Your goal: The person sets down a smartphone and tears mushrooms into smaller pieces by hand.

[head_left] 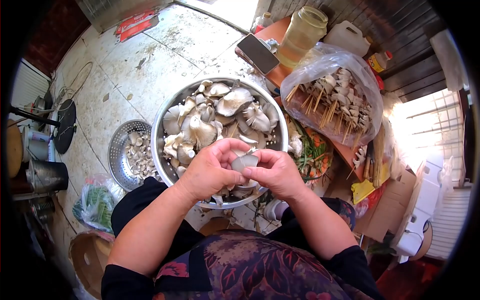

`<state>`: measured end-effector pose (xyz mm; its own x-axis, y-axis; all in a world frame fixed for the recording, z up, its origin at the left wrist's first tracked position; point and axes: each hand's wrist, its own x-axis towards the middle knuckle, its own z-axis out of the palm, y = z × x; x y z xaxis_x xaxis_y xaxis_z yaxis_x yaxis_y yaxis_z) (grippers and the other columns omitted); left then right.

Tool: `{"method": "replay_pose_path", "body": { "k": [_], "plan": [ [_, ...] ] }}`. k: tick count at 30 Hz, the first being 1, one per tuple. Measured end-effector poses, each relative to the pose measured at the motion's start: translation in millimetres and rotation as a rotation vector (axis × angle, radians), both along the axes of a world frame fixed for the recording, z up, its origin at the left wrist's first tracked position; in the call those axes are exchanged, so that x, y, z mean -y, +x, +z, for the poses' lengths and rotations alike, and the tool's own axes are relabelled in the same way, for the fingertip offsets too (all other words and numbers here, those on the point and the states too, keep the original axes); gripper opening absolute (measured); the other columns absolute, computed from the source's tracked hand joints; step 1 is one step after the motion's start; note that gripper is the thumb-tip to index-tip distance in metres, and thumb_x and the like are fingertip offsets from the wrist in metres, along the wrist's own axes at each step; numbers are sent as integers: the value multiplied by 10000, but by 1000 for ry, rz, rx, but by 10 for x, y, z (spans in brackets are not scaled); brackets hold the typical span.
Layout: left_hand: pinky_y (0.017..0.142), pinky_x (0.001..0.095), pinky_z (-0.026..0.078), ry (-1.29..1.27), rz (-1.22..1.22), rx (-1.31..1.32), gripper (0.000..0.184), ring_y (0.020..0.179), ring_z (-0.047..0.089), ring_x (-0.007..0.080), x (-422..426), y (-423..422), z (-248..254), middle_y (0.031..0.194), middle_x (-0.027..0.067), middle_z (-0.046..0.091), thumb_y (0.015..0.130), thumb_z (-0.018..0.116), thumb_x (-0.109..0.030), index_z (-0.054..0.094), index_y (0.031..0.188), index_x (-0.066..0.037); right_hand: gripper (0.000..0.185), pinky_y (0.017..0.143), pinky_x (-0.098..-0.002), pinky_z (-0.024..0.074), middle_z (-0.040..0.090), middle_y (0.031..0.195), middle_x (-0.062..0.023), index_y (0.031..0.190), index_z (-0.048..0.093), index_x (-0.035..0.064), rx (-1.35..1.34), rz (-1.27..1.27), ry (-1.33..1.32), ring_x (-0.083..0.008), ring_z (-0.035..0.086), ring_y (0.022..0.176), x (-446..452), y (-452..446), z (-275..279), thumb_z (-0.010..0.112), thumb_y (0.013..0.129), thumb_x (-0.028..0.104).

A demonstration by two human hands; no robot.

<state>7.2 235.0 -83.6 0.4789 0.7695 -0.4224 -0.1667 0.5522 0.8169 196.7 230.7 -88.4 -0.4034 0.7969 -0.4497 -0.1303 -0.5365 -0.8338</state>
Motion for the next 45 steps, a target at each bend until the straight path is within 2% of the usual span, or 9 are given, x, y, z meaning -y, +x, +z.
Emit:
{"method": "replay_pose_path", "body": {
  "k": [9,19,22,25,30,32,36,43,45],
  "plan": [
    [630,223,506,-68,22,133,501,712,605,100,39,-33,-98,860,36,619,688,659,100,511,1148,-35,184,478,-182,353,606,731,7,919,649,26,-19,13,-55,-33,474,555,27,-23,-28,706,800,154],
    [614,208,486,-79,91,132,497,697,593,89,9,-114,11,828,11,592,683,657,93,519,1142,-36,153,451,-186,343,581,687,11,873,626,33,-129,-123,-139,-41,458,516,-31,-2,17,705,791,136],
    [606,199,470,-73,59,14,468,692,584,80,8,-191,-68,850,13,595,692,637,84,524,1133,-29,168,451,-182,342,587,692,12,886,627,35,-147,-204,-161,-34,459,517,-89,91,-11,715,790,141],
    [598,200,454,186,-224,-365,476,664,536,50,66,-203,-99,911,27,619,704,669,7,535,1160,-15,253,541,-201,427,607,745,-1,926,644,-2,243,8,24,-69,530,602,-86,77,-32,741,782,182],
    [565,210,453,350,-105,-597,372,631,528,52,-2,-253,-6,938,31,618,724,635,-8,600,1093,-22,356,562,-194,443,629,887,-21,1068,639,-1,467,51,254,-50,526,603,-33,-7,-50,745,766,154],
    [732,300,500,260,103,-698,338,772,609,140,-85,-357,-63,982,113,641,733,618,-92,614,1065,-27,401,615,-212,466,616,964,-49,1103,634,7,635,74,442,-56,534,644,-43,6,-19,745,739,134],
    [743,304,493,487,301,-994,328,723,599,176,-224,-456,-107,1018,126,593,754,554,-60,599,1076,-19,362,606,-215,458,596,943,-47,1073,646,18,621,52,458,-59,531,629,-33,3,-19,728,738,130],
    [884,426,459,818,31,-1322,411,1077,531,336,-295,-418,-402,1198,154,492,799,509,-26,550,1187,-156,268,575,-237,444,569,867,-51,994,657,43,660,145,559,-95,522,578,25,-47,8,696,752,153],
    [853,430,467,839,63,-1349,394,1015,547,341,-298,-376,-399,1134,159,504,787,513,-15,559,1154,-152,266,574,-239,445,571,871,-51,992,657,44,671,156,583,-95,523,580,39,-26,-23,695,753,153]
  ]
}}
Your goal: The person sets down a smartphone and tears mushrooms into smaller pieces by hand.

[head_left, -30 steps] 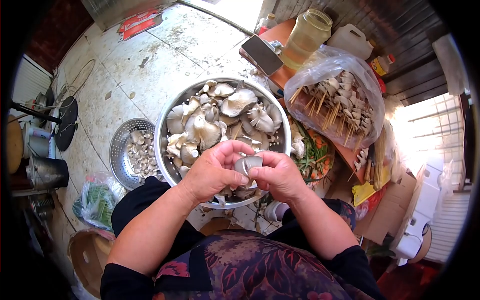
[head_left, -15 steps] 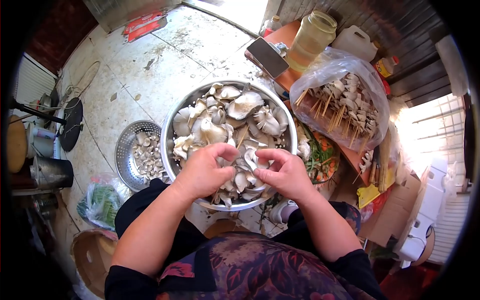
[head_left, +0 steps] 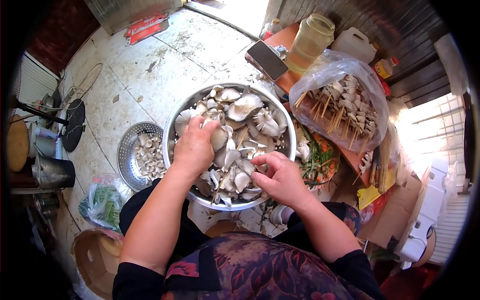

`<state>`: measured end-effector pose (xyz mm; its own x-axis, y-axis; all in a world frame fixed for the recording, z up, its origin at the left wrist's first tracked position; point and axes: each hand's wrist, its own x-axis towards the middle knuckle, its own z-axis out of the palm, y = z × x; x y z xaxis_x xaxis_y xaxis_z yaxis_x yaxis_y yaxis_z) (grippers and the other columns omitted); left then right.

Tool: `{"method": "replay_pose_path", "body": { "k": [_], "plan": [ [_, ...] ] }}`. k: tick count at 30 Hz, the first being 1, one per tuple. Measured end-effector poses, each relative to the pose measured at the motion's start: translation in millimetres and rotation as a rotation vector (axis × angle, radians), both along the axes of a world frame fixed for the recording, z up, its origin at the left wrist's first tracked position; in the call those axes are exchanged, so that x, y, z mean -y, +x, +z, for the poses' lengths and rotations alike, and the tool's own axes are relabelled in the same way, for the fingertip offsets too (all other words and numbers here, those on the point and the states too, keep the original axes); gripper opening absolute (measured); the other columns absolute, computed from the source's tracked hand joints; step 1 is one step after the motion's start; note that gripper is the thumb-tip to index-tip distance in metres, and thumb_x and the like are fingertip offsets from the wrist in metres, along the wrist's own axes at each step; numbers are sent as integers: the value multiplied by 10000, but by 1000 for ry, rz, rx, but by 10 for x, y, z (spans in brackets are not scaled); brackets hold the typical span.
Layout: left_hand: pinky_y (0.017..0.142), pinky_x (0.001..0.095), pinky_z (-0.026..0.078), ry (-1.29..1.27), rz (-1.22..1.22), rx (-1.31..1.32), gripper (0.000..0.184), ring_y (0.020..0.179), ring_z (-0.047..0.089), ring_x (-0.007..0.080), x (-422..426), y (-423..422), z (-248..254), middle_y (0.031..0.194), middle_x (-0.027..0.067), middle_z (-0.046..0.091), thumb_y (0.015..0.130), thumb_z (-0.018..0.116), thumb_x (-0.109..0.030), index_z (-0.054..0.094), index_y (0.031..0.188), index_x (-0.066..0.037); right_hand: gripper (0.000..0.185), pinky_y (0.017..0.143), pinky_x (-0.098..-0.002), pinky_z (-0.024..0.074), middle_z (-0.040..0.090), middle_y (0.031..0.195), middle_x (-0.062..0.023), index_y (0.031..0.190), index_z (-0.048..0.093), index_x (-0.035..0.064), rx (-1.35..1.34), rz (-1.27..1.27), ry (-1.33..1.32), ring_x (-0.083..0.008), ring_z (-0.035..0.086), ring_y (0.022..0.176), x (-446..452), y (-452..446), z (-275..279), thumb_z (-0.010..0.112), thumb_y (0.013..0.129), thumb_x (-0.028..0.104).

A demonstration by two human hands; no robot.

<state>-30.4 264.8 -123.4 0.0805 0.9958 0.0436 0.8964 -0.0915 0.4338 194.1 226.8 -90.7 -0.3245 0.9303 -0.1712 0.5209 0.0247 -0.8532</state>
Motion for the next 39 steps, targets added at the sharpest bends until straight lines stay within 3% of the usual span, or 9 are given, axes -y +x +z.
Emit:
{"method": "replay_pose_path", "body": {
  "k": [11,15,17,23,27,31,34,37,39],
  "plan": [
    [666,443,498,6,-9,-47,269,795,595,333,135,92,470,938,123,524,733,602,-51,544,984,-128,251,614,-287,483,599,880,-82,972,656,44,-59,-94,22,-146,570,615,62,20,91,690,769,187],
    [488,301,431,354,-92,151,296,560,519,179,212,267,531,795,43,519,673,678,-35,562,930,-125,315,545,-244,446,592,877,-56,1033,637,27,-309,-86,-19,-85,517,569,50,-15,50,698,813,245],
    [485,300,429,517,-211,154,300,572,523,198,226,333,501,763,46,523,661,691,-10,583,920,-115,374,494,-199,414,588,888,-52,1111,600,20,-760,-216,-636,-61,508,556,18,-50,121,653,867,300],
    [516,331,435,693,-422,115,301,590,534,202,296,430,279,730,2,532,657,659,-52,647,936,-162,315,437,-203,394,581,831,-49,957,576,24,-1038,-448,-730,-75,508,538,-33,-113,79,577,911,336],
    [587,321,459,641,-551,147,274,665,569,202,338,507,327,818,11,588,659,666,-52,654,922,-128,196,440,-231,401,575,773,-50,888,570,29,-987,-517,-658,-93,514,534,-87,-86,-52,559,878,224],
    [509,275,431,531,-677,420,262,592,553,177,427,445,446,721,27,570,642,695,-17,637,884,-97,121,473,-251,419,567,736,-39,889,555,50,-888,-508,-532,-111,528,555,-132,-1,0,520,871,164],
    [491,204,360,371,-244,851,162,561,471,68,443,294,482,650,2,503,725,665,0,576,849,-54,110,517,-245,447,575,723,-37,888,561,43,-814,-478,-460,-104,546,581,-122,51,31,513,875,141],
    [621,195,411,55,122,1212,355,753,503,72,215,282,605,899,30,531,749,720,-94,522,1034,-22,107,547,-231,459,582,740,-26,904,569,36,-760,-379,-406,-87,554,602,-57,39,34,516,876,124],
    [712,230,451,-344,140,1042,482,856,517,99,150,272,532,1013,61,526,736,769,-194,513,1104,-15,109,554,-223,461,582,751,-16,914,573,32,-746,-311,-379,-73,555,607,-17,1,17,522,875,120]
  ]
}}
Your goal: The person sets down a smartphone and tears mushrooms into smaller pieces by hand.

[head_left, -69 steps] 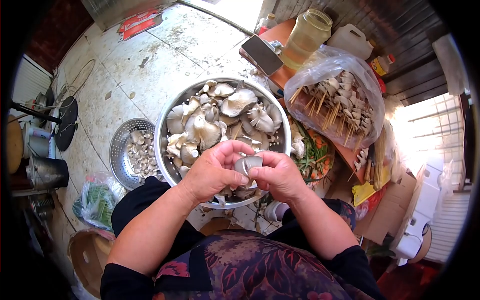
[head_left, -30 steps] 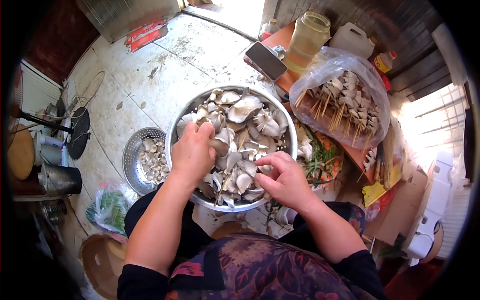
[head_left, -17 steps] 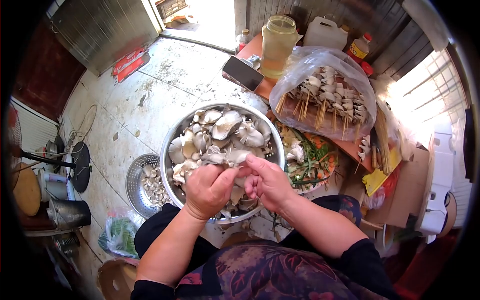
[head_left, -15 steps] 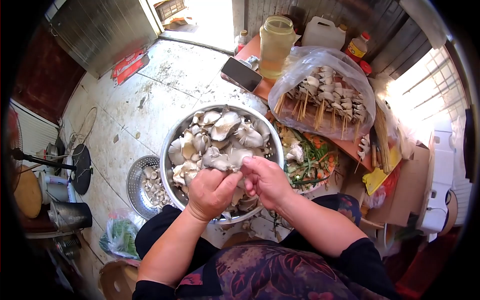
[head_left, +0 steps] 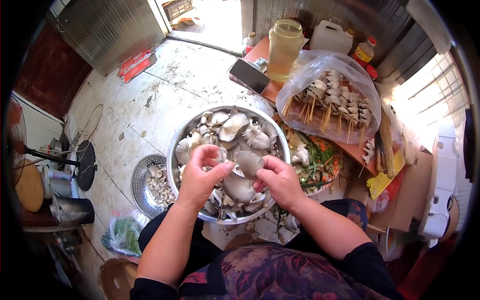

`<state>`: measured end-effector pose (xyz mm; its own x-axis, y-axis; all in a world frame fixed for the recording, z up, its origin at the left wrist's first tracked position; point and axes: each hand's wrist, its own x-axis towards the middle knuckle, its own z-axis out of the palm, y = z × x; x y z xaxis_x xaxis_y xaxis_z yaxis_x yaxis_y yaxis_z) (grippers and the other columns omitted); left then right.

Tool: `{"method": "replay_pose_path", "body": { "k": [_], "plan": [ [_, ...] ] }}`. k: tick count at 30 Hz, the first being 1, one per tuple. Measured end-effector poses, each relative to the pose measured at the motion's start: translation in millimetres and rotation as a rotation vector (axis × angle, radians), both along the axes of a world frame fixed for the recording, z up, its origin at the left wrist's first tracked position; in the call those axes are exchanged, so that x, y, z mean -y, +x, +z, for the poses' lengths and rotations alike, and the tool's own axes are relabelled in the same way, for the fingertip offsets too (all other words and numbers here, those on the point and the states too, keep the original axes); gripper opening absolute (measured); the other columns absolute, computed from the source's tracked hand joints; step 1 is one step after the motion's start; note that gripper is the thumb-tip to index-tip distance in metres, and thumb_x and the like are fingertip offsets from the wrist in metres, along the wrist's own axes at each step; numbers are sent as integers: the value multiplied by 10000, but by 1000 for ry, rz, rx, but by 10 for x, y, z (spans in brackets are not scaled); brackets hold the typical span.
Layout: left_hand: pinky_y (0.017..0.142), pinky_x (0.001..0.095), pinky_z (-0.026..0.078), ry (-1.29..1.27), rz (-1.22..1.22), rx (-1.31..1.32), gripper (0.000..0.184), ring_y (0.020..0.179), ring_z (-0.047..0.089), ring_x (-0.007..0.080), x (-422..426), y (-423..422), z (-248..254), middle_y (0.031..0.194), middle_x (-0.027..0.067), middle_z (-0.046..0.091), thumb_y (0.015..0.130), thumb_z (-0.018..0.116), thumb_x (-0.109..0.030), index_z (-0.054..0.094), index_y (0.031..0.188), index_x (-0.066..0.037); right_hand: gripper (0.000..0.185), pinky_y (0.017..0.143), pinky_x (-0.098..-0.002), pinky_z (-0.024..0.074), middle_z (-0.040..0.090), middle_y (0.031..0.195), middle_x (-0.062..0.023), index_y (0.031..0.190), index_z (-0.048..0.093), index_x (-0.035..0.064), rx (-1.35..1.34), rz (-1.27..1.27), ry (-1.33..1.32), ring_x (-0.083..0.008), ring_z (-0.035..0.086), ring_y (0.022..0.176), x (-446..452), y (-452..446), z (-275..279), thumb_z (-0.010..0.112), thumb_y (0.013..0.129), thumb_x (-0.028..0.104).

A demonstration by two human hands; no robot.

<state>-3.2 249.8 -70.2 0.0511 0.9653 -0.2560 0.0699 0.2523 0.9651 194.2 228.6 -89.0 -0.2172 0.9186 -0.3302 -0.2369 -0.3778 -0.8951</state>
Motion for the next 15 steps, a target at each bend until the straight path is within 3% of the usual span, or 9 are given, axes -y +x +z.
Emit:
{"method": "replay_pose_path", "body": {
  "k": [1,2,8,10,15],
  "plan": [
    [850,287,421,-146,-104,131,561,984,505,149,22,13,-59,1044,52,514,725,775,-263,521,1173,-42,120,570,-224,468,584,770,-11,938,577,26,-8,31,12,-72,560,628,19,-14,-15,527,879,117],
    [854,293,428,-336,-104,309,542,984,518,152,71,53,-52,1015,45,530,712,790,-250,544,1147,-40,133,587,-226,476,586,789,-7,962,580,19,-15,61,24,-71,566,649,31,-25,-26,531,883,114],
    [747,255,472,-338,-127,374,302,824,583,122,103,75,-87,892,31,617,739,763,-105,619,995,-30,179,576,-220,471,605,833,-10,1010,584,14,-22,115,-30,-68,568,664,12,-22,-46,579,874,130],
    [706,242,482,-300,-171,274,212,771,594,109,103,61,-110,857,39,638,755,740,-65,633,933,-22,194,571,-215,466,608,834,-7,1016,586,16,-27,118,-52,-65,566,661,-5,-8,-34,605,869,140],
    [716,248,490,-345,-214,233,193,754,597,107,130,63,-82,847,46,642,748,741,-68,640,903,-13,217,560,-194,446,610,766,11,968,613,17,34,131,-61,-51,549,628,-7,-8,-8,696,835,168]
  ]
}}
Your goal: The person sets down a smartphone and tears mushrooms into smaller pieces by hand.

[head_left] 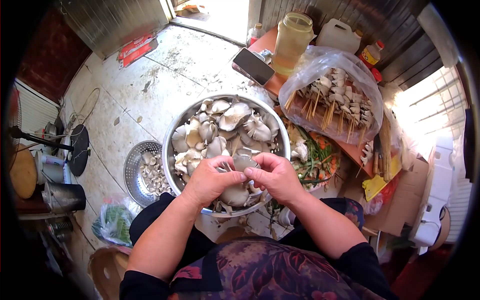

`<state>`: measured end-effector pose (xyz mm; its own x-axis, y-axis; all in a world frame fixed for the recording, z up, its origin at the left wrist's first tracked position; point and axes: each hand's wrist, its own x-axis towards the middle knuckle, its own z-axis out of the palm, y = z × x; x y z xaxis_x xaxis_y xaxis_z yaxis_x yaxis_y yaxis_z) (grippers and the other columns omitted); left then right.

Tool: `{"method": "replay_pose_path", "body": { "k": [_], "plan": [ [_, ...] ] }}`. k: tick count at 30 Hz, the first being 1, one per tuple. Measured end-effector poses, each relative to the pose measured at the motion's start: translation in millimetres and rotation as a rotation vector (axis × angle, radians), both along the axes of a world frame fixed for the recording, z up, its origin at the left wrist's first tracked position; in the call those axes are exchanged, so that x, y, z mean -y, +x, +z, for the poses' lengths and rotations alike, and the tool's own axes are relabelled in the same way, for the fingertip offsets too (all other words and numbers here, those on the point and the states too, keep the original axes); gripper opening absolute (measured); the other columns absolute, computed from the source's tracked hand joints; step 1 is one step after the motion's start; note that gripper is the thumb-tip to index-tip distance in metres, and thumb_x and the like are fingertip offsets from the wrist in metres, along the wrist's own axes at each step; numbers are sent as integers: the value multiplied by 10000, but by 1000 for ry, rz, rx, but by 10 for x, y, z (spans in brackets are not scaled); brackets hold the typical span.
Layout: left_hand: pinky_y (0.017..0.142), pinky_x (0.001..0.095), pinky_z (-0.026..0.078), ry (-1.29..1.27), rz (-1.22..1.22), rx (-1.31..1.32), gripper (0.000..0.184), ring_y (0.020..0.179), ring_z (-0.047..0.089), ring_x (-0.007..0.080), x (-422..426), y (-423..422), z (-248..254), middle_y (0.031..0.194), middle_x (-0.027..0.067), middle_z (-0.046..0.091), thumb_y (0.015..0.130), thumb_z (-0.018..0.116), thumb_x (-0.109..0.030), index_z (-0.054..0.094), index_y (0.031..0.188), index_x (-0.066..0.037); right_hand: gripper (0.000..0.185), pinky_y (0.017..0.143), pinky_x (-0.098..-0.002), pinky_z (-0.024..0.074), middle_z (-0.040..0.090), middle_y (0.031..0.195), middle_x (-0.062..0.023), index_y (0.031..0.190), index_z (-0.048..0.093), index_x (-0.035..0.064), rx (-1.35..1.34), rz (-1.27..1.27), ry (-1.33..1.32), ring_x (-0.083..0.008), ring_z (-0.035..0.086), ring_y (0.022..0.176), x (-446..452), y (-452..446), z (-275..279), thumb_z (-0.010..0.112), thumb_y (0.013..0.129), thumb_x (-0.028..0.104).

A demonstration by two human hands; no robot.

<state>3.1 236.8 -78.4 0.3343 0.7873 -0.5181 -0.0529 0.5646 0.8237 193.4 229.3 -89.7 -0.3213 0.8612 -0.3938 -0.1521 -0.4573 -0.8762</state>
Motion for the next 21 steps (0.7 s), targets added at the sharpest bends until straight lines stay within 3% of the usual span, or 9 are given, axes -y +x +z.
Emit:
{"method": "replay_pose_path", "body": {
  "k": [11,13,16,21],
  "plan": [
    [771,293,517,-219,-47,378,264,796,645,169,1,-45,9,915,97,663,762,664,-26,608,1018,10,158,539,-215,480,623,756,-22,910,613,31,-165,94,-40,-82,576,603,-10,55,90,694,827,138],
    [768,309,524,-183,54,385,255,800,640,189,7,-28,91,904,92,648,748,631,-4,602,1001,4,143,529,-211,477,623,752,-19,908,610,36,-201,90,-44,-81,573,591,-31,80,113,684,839,136],
    [775,304,520,-197,138,472,263,810,629,167,-54,-88,179,900,75,645,743,676,-21,606,996,-2,143,508,-235,491,623,784,-34,948,589,51,-372,-157,-183,-106,585,578,-90,208,101,662,852,129],
    [778,262,490,52,19,118,367,827,594,109,-19,-41,12,913,30,619,712,781,-89,570,1006,-32,220,500,-214,468,611,780,-12,986,601,33,-231,2,-200,-80,557,563,-55,123,161,697,826,150]
  ]
}}
